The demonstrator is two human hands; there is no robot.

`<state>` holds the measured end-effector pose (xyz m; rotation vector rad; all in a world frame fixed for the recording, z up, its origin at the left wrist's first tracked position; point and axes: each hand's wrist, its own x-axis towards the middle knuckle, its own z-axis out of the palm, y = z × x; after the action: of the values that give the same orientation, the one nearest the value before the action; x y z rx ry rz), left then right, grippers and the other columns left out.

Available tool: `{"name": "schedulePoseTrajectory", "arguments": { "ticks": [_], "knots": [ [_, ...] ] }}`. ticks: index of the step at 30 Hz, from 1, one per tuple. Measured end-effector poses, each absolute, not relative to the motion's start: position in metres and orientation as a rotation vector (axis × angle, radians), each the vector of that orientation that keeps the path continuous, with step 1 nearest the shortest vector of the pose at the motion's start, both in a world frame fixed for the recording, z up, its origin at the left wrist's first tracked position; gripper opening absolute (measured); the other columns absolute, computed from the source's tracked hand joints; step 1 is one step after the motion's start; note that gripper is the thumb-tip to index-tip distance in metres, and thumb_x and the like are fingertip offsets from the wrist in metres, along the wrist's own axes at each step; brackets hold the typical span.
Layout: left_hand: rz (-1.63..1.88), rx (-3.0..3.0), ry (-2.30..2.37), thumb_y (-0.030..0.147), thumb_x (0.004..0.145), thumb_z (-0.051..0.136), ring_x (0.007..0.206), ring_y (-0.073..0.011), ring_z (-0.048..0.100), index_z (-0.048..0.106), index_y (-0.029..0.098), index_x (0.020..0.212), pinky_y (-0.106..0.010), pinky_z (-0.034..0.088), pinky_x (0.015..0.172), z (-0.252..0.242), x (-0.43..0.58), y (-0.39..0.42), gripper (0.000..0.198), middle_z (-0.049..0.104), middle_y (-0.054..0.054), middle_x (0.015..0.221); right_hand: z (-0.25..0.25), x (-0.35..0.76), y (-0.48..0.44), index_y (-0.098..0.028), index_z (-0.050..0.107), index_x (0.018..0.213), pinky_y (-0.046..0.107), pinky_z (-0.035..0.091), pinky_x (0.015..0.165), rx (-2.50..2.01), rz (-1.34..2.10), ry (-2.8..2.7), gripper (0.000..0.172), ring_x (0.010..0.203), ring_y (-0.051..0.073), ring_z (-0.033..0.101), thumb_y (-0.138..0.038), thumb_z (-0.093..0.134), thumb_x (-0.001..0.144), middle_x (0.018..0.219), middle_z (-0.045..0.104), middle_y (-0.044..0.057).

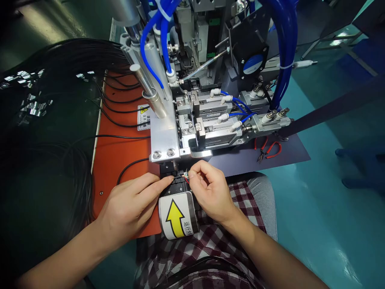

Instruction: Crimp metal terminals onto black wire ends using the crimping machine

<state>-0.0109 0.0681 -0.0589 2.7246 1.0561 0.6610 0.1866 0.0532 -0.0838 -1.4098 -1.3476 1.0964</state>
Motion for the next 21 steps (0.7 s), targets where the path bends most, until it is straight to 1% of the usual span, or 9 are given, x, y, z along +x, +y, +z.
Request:
{"name": "schedulePoseTrajectory", "arguments": {
  "ticks": [6, 14, 21],
  "knots": [
    [0.631, 2.739, 1.086, 0.005, 0.09, 0.043, 0.065, -0.0131, 0.061, 0.063, 0.01, 0.11, -0.023, 0.049, 0.056, -0.0581, -0.0105, 0.067, 0.029, 0.065, -0.006, 0.077, -0.0839, 0.1842, 0.0555, -0.02, 0.049, 0.067, 0.024, 0.038, 0.053, -1.414, 1.074, -1.347, 0.019, 0.06, 0.013, 0.046, -0.021, 0.052, 0.086, 0.064, 0.048, -0.002],
    [0.648, 2.711, 1.101, 0.003, 0.089, 0.043, 0.067, -0.0133, 0.061, 0.063, 0.009, 0.111, -0.023, 0.05, 0.057, -0.0577, -0.0106, 0.0652, 0.03, 0.065, -0.006, 0.077, -0.0907, 0.1861, 0.0512, -0.02, 0.051, 0.074, 0.026, 0.039, 0.059, -1.409, 1.028, -1.376, 0.017, 0.063, 0.014, 0.046, -0.023, 0.051, 0.091, 0.068, 0.049, -0.001],
    [0.646, 2.705, 1.105, 0.002, 0.086, 0.046, 0.066, -0.0152, 0.061, 0.064, 0.007, 0.111, -0.025, 0.05, 0.056, -0.0584, -0.0101, 0.066, 0.031, 0.065, -0.007, 0.077, -0.0906, 0.1871, 0.0517, -0.02, 0.051, 0.074, 0.027, 0.039, 0.063, -1.4, 1.006, -1.439, 0.017, 0.067, 0.014, 0.048, -0.021, 0.05, 0.091, 0.071, 0.05, -0.001]
  ]
}}
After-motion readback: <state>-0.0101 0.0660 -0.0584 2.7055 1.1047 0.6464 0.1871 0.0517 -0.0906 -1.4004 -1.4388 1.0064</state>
